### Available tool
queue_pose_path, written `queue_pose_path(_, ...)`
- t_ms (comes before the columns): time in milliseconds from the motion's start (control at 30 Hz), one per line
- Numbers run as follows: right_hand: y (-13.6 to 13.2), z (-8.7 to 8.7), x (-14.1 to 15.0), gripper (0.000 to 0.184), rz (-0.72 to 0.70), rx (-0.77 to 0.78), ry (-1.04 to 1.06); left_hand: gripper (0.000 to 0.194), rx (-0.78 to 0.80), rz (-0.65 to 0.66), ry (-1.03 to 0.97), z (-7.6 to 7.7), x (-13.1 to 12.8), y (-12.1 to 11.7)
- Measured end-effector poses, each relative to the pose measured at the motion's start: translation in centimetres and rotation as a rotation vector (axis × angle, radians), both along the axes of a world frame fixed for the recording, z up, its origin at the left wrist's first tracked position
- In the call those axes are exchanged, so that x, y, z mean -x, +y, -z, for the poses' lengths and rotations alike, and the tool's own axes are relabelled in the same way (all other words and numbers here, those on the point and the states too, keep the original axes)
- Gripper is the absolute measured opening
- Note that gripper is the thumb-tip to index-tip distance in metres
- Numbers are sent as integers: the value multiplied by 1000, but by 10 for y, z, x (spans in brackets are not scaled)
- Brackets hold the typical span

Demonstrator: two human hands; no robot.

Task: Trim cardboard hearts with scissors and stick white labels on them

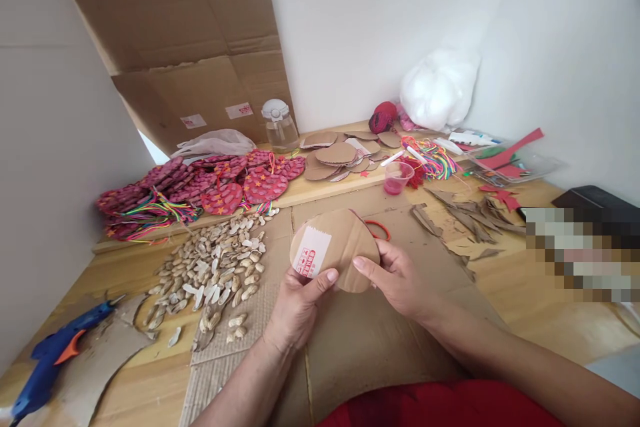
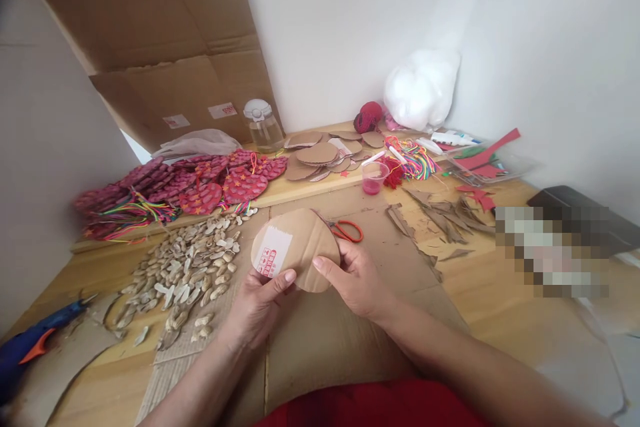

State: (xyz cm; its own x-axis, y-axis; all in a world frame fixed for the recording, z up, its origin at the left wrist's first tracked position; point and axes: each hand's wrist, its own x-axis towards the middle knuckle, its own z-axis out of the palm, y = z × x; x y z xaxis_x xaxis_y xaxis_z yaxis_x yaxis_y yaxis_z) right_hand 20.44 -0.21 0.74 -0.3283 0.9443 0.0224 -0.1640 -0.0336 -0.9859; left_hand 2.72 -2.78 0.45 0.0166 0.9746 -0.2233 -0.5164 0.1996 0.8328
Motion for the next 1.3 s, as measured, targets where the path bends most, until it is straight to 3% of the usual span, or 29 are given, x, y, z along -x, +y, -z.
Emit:
queue_pose_path(367,-5,-2,4,36,-44,-12,59,77,7,-60,-89,-6,-6,-1)
queue_pose_path(533,-5,1,5,27,-21,-13,46,80,19,-98,-73,-5,-4,-1)
queue_pose_path(1300,-7,1,6,27,-39,-6,22,81,27,-140,-82,0,-3,-3)
